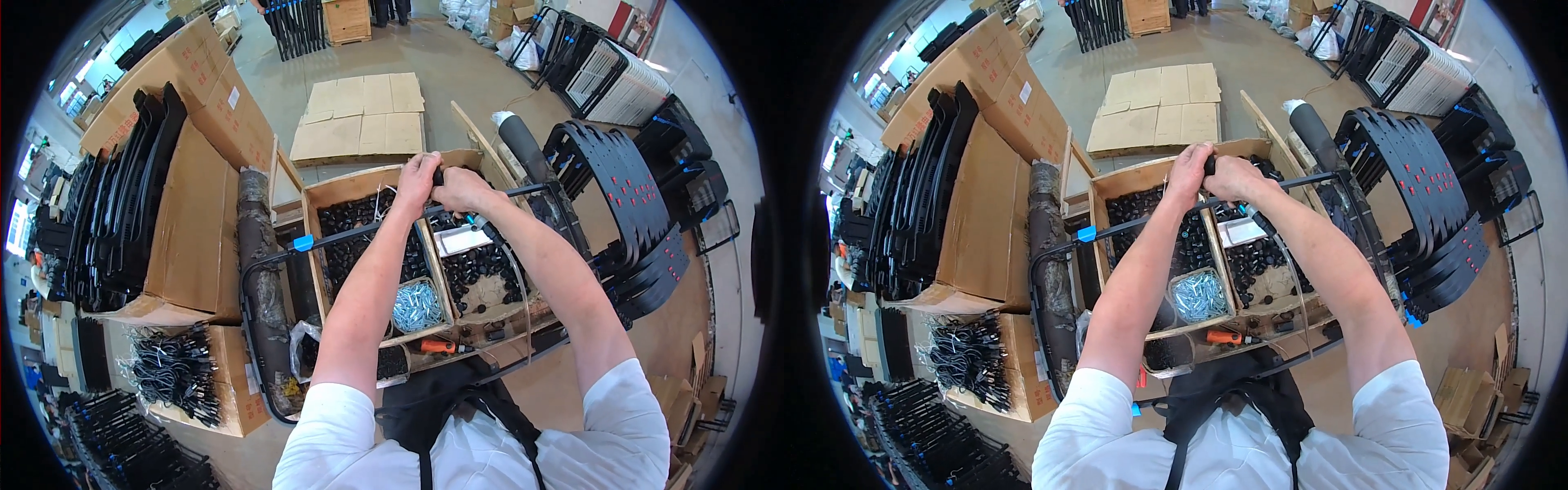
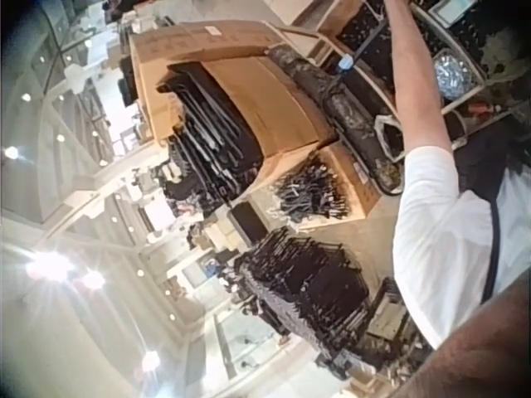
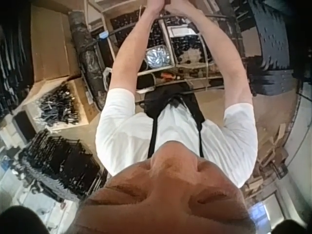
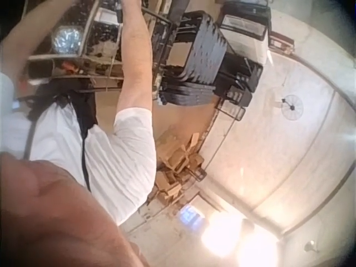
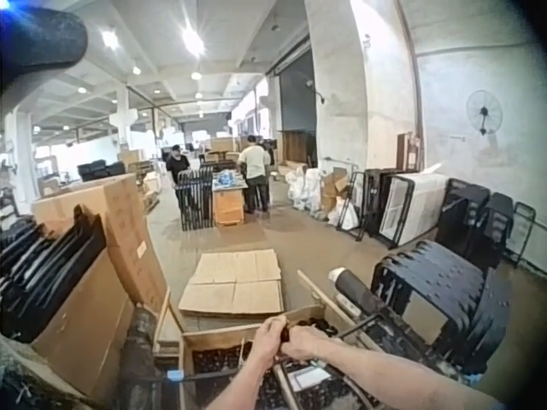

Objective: Assembling components of fitness equipment using an electric screwdriver and attaching cable components.

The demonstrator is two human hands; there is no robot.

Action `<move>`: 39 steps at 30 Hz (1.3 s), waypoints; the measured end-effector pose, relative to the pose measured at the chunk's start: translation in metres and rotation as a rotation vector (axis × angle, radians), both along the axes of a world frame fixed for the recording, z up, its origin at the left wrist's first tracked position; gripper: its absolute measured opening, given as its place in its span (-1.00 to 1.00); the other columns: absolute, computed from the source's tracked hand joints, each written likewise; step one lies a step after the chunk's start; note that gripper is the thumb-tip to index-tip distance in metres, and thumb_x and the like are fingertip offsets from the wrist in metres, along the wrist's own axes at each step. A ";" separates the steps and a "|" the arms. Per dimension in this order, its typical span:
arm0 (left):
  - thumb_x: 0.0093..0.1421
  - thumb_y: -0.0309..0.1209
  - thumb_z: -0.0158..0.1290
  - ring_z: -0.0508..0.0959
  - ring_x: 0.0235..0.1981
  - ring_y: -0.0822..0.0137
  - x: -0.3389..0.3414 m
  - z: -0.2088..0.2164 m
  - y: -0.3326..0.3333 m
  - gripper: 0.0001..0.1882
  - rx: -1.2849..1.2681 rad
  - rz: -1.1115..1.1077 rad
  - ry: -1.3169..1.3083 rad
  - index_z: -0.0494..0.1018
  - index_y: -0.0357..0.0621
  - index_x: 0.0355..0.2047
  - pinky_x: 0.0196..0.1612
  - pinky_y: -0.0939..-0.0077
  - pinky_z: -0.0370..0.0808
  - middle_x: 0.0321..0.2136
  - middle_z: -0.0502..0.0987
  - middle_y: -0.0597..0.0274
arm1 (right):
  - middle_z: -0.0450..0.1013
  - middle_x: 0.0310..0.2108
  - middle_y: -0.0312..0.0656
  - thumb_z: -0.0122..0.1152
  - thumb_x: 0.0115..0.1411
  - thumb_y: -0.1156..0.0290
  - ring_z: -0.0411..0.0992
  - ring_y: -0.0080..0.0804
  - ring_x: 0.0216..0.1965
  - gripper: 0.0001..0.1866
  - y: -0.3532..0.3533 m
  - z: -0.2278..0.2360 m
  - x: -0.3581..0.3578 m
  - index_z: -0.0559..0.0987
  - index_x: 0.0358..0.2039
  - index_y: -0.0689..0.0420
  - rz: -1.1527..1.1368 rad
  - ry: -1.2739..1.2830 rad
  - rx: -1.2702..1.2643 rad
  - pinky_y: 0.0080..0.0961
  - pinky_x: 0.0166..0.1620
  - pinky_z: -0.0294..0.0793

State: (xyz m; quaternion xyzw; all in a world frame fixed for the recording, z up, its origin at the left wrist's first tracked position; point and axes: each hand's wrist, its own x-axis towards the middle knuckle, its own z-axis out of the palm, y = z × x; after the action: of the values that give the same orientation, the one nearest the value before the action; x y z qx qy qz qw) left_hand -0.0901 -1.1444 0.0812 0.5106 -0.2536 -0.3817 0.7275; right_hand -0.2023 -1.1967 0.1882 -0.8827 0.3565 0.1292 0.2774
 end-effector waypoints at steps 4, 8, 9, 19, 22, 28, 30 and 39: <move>0.39 -0.14 0.09 0.47 -0.25 0.45 -0.002 -0.004 -0.003 -0.69 -0.007 0.034 -0.032 0.56 -0.16 -0.22 -0.13 0.50 0.43 -0.32 0.53 0.33 | 0.63 -0.53 -0.01 0.10 0.17 0.21 0.66 -0.16 -0.37 -0.62 -0.003 0.002 0.004 0.68 -0.35 0.30 0.016 0.084 -0.044 -0.22 -0.16 0.60; 0.40 -0.14 0.08 0.47 -0.25 0.45 0.000 -0.009 -0.005 -0.69 -0.040 0.035 0.012 0.56 -0.15 -0.21 -0.12 0.49 0.43 -0.31 0.53 0.32 | 0.62 -0.54 0.02 0.10 0.16 0.21 0.66 -0.13 -0.36 -0.61 -0.013 -0.015 0.011 0.68 -0.40 0.32 0.023 0.090 -0.019 -0.20 -0.15 0.60; 0.40 -0.13 0.08 0.47 -0.24 0.45 0.001 -0.011 -0.006 -0.68 -0.021 0.042 -0.018 0.56 -0.15 -0.21 -0.11 0.48 0.43 -0.31 0.53 0.32 | 0.59 -0.58 0.01 0.15 0.15 0.18 0.62 -0.14 -0.47 -0.60 -0.017 -0.021 0.012 0.65 -0.48 0.35 0.025 0.053 -0.010 -0.20 -0.25 0.59; 0.31 0.04 0.13 0.52 0.18 0.12 0.020 -0.057 -0.005 -0.37 0.067 0.199 -0.184 0.50 -0.25 0.15 0.24 0.26 0.42 0.12 0.56 -0.02 | 0.61 -0.53 0.10 0.25 0.15 0.11 0.62 -0.13 -0.54 -0.53 0.006 -0.019 0.022 0.67 -0.46 0.40 0.009 -0.125 0.102 -0.16 -0.30 0.63; 0.35 0.01 0.13 0.57 -0.04 0.27 -0.005 -0.052 -0.011 -0.50 0.013 0.085 -0.114 0.57 -0.23 -0.06 0.07 0.33 0.48 -0.13 0.63 0.12 | 0.57 -0.59 -0.03 0.27 0.04 0.48 0.54 -0.32 -0.59 -0.87 -0.030 -0.060 0.006 0.66 -0.56 0.27 -0.071 -0.128 0.445 -0.34 -0.56 0.48; 0.37 -0.02 0.12 0.52 -0.25 0.41 -0.003 -0.026 -0.005 -0.58 -0.039 0.069 -0.008 0.58 -0.19 -0.16 -0.13 0.43 0.48 -0.30 0.59 0.26 | 0.55 -0.61 -0.04 0.28 0.03 0.55 0.52 -0.30 -0.63 -0.92 -0.030 -0.058 0.024 0.66 -0.53 0.30 -0.132 -0.106 0.378 -0.38 -0.57 0.49; 0.37 -0.01 0.11 0.52 -0.25 0.40 0.002 -0.021 -0.005 -0.56 -0.022 0.058 -0.037 0.58 -0.19 -0.15 -0.14 0.43 0.48 -0.30 0.59 0.25 | 0.53 -0.60 -0.03 0.25 -0.02 0.57 0.51 -0.24 -0.63 -0.94 -0.026 -0.047 0.024 0.61 -0.55 0.30 -0.167 -0.130 0.400 -0.34 -0.58 0.49; 0.39 0.04 0.05 0.57 -0.15 0.31 0.004 0.003 0.001 -0.50 0.128 -0.064 -0.027 0.59 -0.19 -0.07 -0.08 0.35 0.52 -0.20 0.62 0.17 | 0.49 -0.64 -0.08 0.27 -0.06 0.61 0.46 -0.29 -0.68 -0.97 -0.025 -0.039 0.020 0.59 -0.58 0.24 -0.131 -0.147 0.418 -0.38 -0.59 0.48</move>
State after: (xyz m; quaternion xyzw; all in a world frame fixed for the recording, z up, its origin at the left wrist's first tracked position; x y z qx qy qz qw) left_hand -0.0865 -1.1432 0.0843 0.5527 -0.2547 -0.4132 0.6774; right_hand -0.1824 -1.2215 0.1494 -0.7881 0.3572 0.1172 0.4874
